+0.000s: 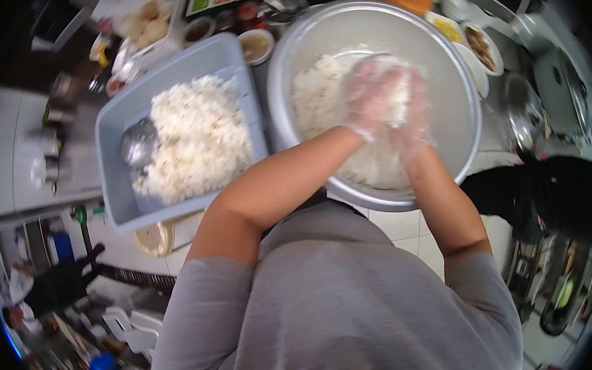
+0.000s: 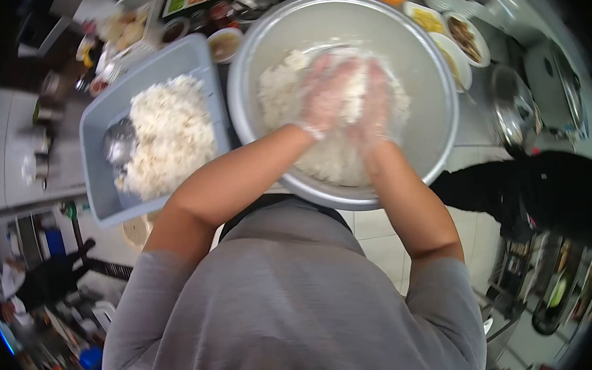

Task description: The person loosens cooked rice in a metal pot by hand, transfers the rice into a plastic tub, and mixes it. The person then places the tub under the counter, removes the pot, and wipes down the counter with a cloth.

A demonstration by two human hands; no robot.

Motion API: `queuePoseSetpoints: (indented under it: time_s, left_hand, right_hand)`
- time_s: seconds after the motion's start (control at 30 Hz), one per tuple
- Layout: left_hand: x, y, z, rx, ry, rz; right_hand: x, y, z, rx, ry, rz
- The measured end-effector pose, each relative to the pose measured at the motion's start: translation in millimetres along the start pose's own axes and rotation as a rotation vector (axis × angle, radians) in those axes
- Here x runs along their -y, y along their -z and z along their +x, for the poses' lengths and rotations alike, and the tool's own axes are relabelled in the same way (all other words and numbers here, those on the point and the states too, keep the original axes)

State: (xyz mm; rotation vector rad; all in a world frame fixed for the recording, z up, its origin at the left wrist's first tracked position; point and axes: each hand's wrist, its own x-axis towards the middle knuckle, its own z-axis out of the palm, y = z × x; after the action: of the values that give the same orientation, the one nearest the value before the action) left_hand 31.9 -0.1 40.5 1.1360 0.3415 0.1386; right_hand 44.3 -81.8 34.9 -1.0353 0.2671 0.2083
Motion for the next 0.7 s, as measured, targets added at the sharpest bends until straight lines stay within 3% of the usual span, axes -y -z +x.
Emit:
queuePoseSetpoints:
  time_s: [0.07, 0.13, 0.23, 0.33, 0.37, 0.43, 0.5, 0.53, 0.57, 0.7]
  left_hand:
    - [7.9, -9.2, 10.4, 0.191, -0.073, -0.278]
    - [-13.3, -15.4, 7.6, 0.153, -0.341, 0.015]
    - [-27.7, -12.8, 6.2, 0.036, -0.504, 0.139]
    - [-55.6, 32.5, -5.4, 0.193, -0.438, -0.200]
    - [-66.6, 62.1, -11.4, 0.202, -0.443, -0.132]
    - [-108.0, 123.9, -33.4, 0.205, -0.469, 0.032]
    - [-88.1, 174.0, -25.8, 0.110, -0.557, -0.176]
    - [-98.1, 197.1, -31.1, 0.020, -0.439, -0.252]
    - [-108.6, 220.2, -35.3, -0.069, -0.321, -0.326]
    - [-121.2, 312.5, -35.5, -0.235, -0.212, 0.087]
  right_hand:
    - [13.1, -9.6, -6.7, -0.063, 0.021, 0.034]
    - [24.3, -13.7, -6.2, -0.091, 0.113, 0.065]
    - [26.2, -42.7, -26.0, -0.009, 0.219, 0.211]
    - [11.4, -92.4, -62.6, 0.052, 0.191, 0.160]
    - [-3.6, -100.1, -65.6, 0.143, 0.214, 0.210]
    - [-52.7, -105.9, -63.2, 0.194, 0.491, -0.371]
    - [-83.4, -145.7, -80.2, 0.273, 0.383, -0.305]
    - [-96.5, -179.0, -96.3, 0.316, 0.142, 0.054]
    - [-116.0, -199.7, -100.3, 0.304, 0.102, 0.048]
    - [-179.2, -246.0, -82.8, 0.363, -0.100, -0.079]
